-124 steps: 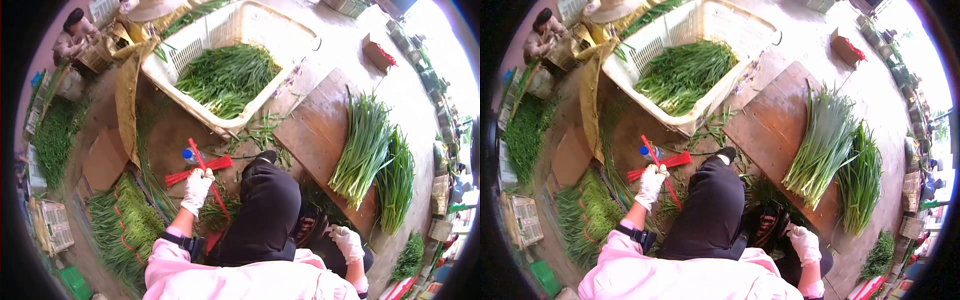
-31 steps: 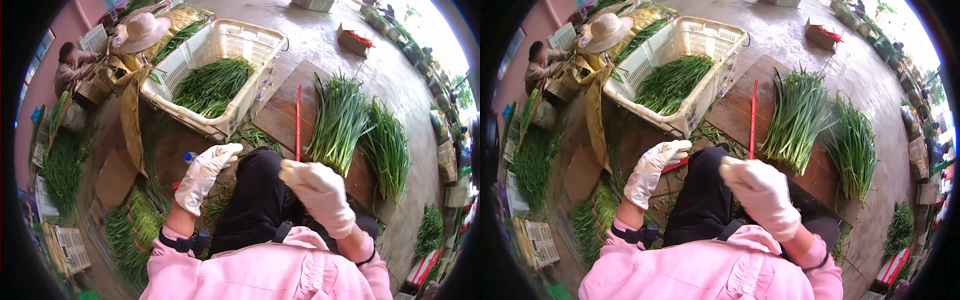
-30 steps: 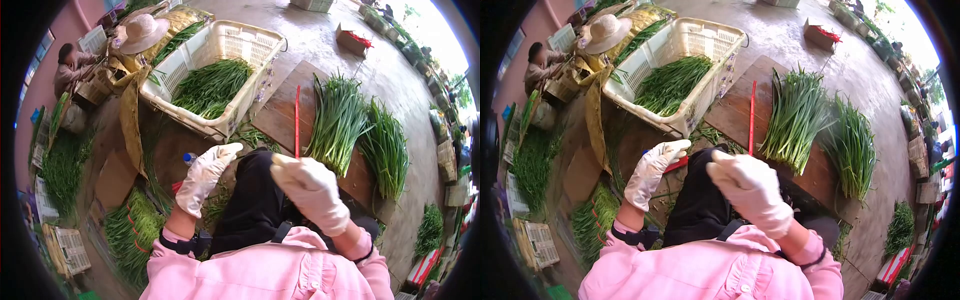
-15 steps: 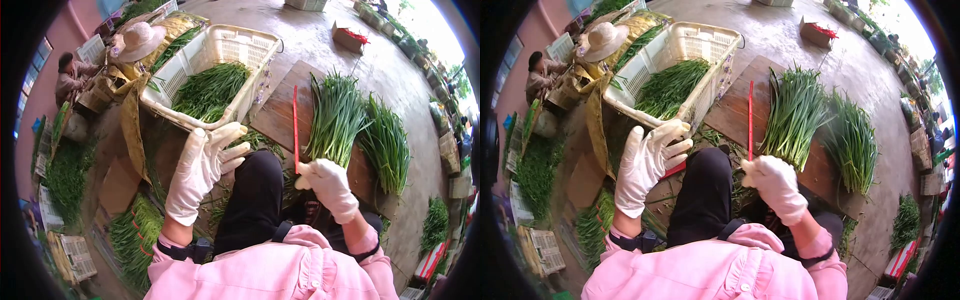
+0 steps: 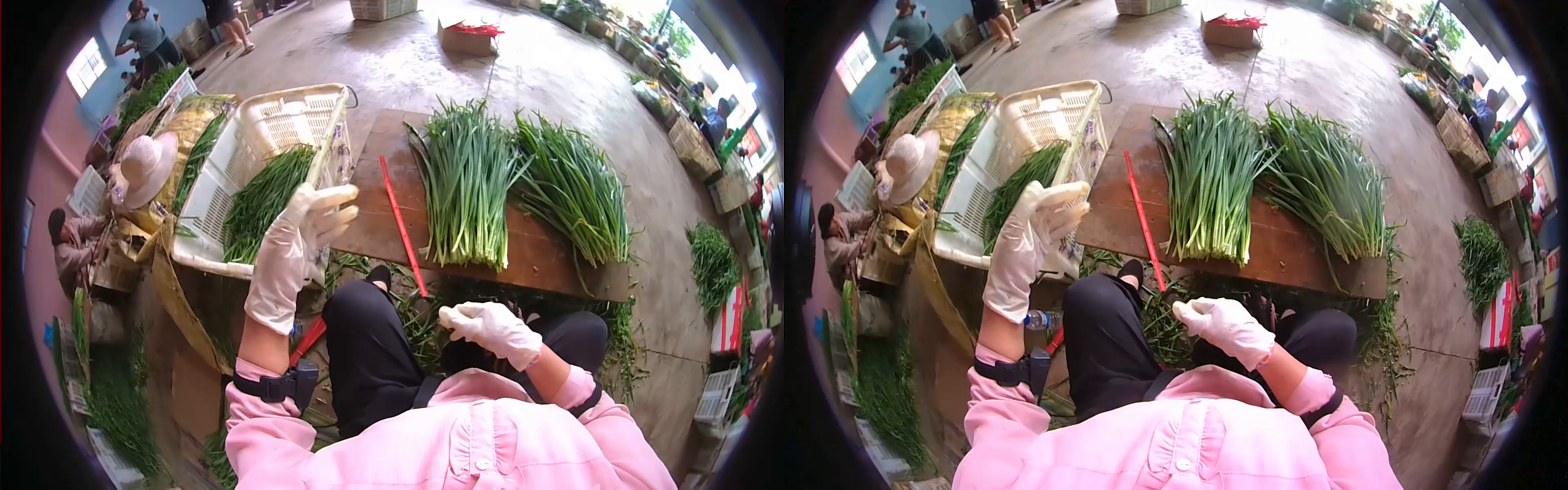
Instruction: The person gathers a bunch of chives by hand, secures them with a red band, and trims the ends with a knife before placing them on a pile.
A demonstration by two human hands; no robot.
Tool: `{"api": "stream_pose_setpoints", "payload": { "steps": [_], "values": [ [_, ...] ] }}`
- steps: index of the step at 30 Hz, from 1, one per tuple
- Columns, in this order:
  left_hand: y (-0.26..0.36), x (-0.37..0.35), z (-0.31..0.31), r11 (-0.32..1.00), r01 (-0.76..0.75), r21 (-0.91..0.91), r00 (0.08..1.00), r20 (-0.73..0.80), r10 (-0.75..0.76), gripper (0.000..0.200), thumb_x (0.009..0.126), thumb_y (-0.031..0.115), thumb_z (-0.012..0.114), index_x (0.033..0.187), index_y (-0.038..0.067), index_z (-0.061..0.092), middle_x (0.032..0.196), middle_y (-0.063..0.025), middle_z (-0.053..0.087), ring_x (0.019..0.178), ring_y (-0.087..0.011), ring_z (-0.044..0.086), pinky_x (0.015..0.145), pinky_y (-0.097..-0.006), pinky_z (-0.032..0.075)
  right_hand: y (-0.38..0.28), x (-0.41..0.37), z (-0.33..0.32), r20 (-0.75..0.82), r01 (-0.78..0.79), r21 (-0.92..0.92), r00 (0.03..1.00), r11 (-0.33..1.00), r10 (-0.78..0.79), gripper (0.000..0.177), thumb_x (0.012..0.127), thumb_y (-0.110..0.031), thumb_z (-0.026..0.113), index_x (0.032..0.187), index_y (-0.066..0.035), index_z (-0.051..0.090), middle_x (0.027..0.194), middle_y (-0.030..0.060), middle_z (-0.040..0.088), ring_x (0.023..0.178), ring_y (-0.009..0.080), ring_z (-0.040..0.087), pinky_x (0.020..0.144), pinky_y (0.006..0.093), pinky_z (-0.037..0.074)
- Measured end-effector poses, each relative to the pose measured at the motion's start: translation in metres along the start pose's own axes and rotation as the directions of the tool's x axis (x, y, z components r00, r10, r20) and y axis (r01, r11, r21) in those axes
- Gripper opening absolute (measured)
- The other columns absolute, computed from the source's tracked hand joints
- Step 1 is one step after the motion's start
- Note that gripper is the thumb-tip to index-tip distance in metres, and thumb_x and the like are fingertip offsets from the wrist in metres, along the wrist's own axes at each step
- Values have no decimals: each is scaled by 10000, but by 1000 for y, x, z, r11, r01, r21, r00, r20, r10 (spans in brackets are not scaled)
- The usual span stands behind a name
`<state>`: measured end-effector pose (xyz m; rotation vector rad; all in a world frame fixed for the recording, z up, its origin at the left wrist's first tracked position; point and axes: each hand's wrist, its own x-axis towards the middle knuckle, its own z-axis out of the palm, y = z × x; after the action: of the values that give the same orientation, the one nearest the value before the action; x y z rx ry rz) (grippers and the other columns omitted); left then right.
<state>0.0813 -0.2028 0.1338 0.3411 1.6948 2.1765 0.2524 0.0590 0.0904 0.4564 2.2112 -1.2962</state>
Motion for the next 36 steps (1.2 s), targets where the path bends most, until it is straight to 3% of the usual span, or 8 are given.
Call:
{"api": "stream_pose_setpoints", "payload": {
  "steps": [3,7,14,19,21,25,35,36],
  "values": [
    [-1,22,17,976,-28,-216,994,101,51,759,1039,629,467,1400,-31,566,1395,-208,631,1249,-320,636,1115,-415,444,-23,-10,0,-123,204,387,978,899,-169,297,1046,-353,627,1068,-86,755,866,-2,716,762,61,653,702,289,517],
    [-7,45,63,933,-79,-350,992,64,108,799,1057,623,395,1392,-84,554,1416,-222,611,1278,-345,621,1148,-437,442,-65,1,6,-373,675,-403,496,619,-784,315,931,-355,725,849,-51,726,777,163,676,688,322,675,656,410,543],
    [-16,36,120,938,-110,-328,975,147,165,881,1025,723,359,1515,-6,429,1556,-188,453,1394,-366,471,1171,-495,349,-93,25,7,-322,637,-471,520,610,-792,439,881,-479,767,791,-54,708,717,137,659,671,318,684,621,421,540],
    [-46,40,115,873,-17,-488,965,219,141,953,1019,737,350,1682,106,84,1744,-190,23,1591,-423,61,1248,-583,143,-92,-6,22,-7,662,-15,749,749,-662,247,993,-272,674,848,-75,702,590,39,558,511,150,602,504,304,488],
    [-54,35,118,881,-47,-471,977,161,139,900,1042,681,400,1662,66,180,1707,-222,188,1556,-395,227,1241,-550,225,-72,8,5,139,764,73,629,641,-765,122,991,-188,664,1015,-76,706,762,12,660,627,105,630,583,278,510],
    [-83,30,116,946,-168,-276,986,-29,166,497,1099,444,512,1379,38,574,1239,-74,662,1115,-175,632,1007,-339,503,-65,-5,-43,-544,782,454,622,426,-563,312,1043,-294,640,1264,-76,671,1087,42,682,966,101,604,887,265,492],
    [-68,-40,190,983,177,-37,827,547,-129,239,962,169,779,1127,30,677,945,21,663,827,-73,607,737,-253,515,12,32,-52,-479,636,707,753,310,-452,580,1058,-433,593,1521,-95,502,1572,96,479,1473,210,426,1181,402,343],
    [-68,-41,192,981,191,21,801,575,-168,212,961,168,780,1095,29,693,902,25,663,786,-72,606,697,-251,512,20,33,-50,-568,860,372,509,350,-647,620,1054,-423,603,1572,-131,431,1649,99,337,1521,214,344,1199,407,322]
  ]
}}
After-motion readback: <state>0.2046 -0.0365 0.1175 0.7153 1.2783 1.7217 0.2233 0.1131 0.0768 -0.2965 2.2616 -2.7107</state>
